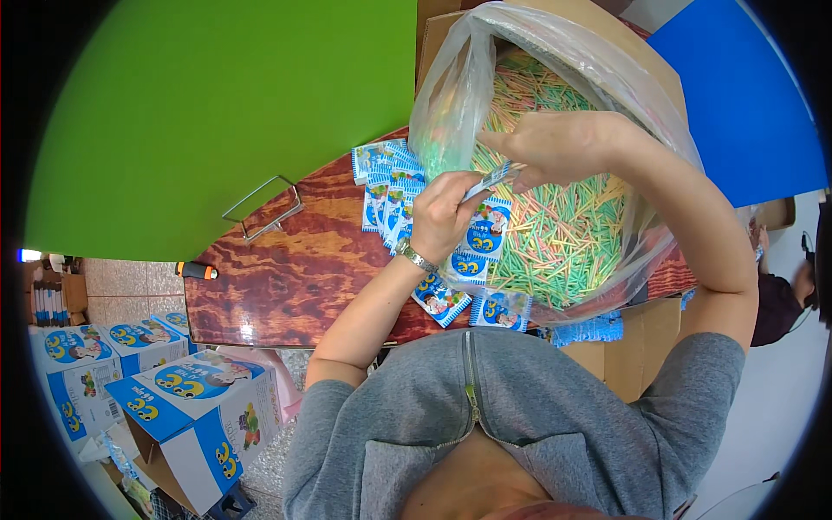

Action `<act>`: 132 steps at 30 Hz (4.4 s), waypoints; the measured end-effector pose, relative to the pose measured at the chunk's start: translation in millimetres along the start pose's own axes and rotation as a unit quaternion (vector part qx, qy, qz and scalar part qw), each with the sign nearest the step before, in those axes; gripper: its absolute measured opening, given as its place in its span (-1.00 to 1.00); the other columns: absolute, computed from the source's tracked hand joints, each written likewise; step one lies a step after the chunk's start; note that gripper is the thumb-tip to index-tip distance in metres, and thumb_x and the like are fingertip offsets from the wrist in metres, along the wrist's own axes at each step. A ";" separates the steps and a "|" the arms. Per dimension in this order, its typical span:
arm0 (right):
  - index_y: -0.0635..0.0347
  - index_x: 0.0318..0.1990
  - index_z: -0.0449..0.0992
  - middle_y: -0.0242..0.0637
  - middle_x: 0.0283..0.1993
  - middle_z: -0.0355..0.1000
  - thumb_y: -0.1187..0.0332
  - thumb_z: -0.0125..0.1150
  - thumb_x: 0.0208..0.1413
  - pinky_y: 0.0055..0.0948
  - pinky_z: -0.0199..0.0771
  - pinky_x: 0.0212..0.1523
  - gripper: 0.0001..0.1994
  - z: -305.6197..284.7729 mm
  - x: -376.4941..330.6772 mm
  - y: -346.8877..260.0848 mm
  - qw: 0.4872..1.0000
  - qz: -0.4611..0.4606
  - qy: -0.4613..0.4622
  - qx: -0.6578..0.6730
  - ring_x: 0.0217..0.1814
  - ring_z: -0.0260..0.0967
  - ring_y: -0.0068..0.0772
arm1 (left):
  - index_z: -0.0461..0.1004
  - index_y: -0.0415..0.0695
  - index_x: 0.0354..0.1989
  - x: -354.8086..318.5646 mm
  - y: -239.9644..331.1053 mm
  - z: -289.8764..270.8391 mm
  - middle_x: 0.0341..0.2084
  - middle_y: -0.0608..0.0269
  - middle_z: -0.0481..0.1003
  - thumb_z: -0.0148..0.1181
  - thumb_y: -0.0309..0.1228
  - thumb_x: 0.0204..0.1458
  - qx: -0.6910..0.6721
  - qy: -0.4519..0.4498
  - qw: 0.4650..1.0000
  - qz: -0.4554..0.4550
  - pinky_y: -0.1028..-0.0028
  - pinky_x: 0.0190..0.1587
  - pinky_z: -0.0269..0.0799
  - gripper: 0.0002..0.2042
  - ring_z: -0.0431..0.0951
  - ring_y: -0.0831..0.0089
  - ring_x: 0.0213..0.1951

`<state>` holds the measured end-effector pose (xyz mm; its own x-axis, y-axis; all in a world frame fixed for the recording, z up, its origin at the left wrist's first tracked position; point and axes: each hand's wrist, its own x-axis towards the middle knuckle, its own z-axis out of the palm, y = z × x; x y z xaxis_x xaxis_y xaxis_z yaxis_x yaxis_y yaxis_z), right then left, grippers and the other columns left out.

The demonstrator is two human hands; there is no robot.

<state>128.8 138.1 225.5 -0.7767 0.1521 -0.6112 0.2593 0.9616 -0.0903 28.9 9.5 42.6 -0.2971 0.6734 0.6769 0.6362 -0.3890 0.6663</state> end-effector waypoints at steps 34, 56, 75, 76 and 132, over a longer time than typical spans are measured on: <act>0.13 -0.26 0.55 -0.24 -0.33 0.44 0.32 0.27 0.05 -0.18 0.46 -0.26 -0.86 185.8 60.0 37.1 0.920 0.008 0.384 0.077 -0.19 0.43 -0.16 | 0.37 -0.22 0.09 -84.4 -37.4 -65.6 0.05 -0.07 0.35 0.40 -0.31 -0.10 0.251 -0.042 0.958 -0.135 0.15 0.17 0.20 -0.44 0.31 -0.04 0.09; 0.29 -0.24 0.50 -0.08 -0.34 0.45 0.47 0.24 0.04 -0.14 0.43 -0.29 -0.86 130.9 44.1 28.6 0.850 -0.140 0.424 0.279 -0.28 0.46 0.02 | 0.53 -0.22 -0.41 -11.8 -16.0 -6.8 -0.55 0.49 0.48 0.36 -0.45 0.03 -0.111 -0.194 0.923 -0.313 0.65 -0.48 0.25 -0.87 0.30 0.78 -0.50; 0.22 -0.21 0.46 -0.28 -0.34 0.49 0.26 0.08 0.23 -0.32 0.51 -0.25 -0.81 31.3 131.3 133.3 0.867 -0.034 0.425 0.259 -0.38 0.48 -0.37 | 0.53 -0.27 -0.29 -25.0 -21.5 -11.2 -0.46 0.45 0.51 0.24 -0.43 0.14 -0.195 -0.133 0.905 -0.354 0.67 -0.38 0.29 -0.87 0.36 0.76 -0.42; 0.21 -0.21 0.46 -0.28 -0.34 0.49 0.26 0.07 0.23 -0.32 0.51 -0.25 -0.80 33.3 129.3 134.4 0.866 -0.033 0.422 0.265 -0.38 0.48 -0.38 | 0.52 -0.26 -0.31 -31.1 -26.3 -12.6 -0.51 0.50 0.46 0.24 -0.42 0.14 -0.193 -0.141 0.902 -0.360 0.66 -0.42 0.24 -0.86 0.30 0.78 -0.46; 0.18 -0.08 0.38 -0.26 -0.35 0.49 0.16 -0.06 0.34 -0.44 0.54 -0.35 -0.73 96.1 60.0 164.0 0.858 0.070 0.242 0.447 -0.40 0.48 -0.49 | 0.46 -0.26 -0.04 14.3 -4.9 -0.8 -0.22 0.35 0.55 0.12 -0.44 0.21 -0.377 -0.129 0.862 -0.314 0.53 -0.08 0.40 -0.79 0.49 0.62 -0.19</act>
<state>179.8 283.0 98.5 -0.7933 0.5367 -0.2874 0.5386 0.3984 -0.7425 21.0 20.5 49.3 -0.1844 0.9795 0.0817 -0.2637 -0.1294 0.9559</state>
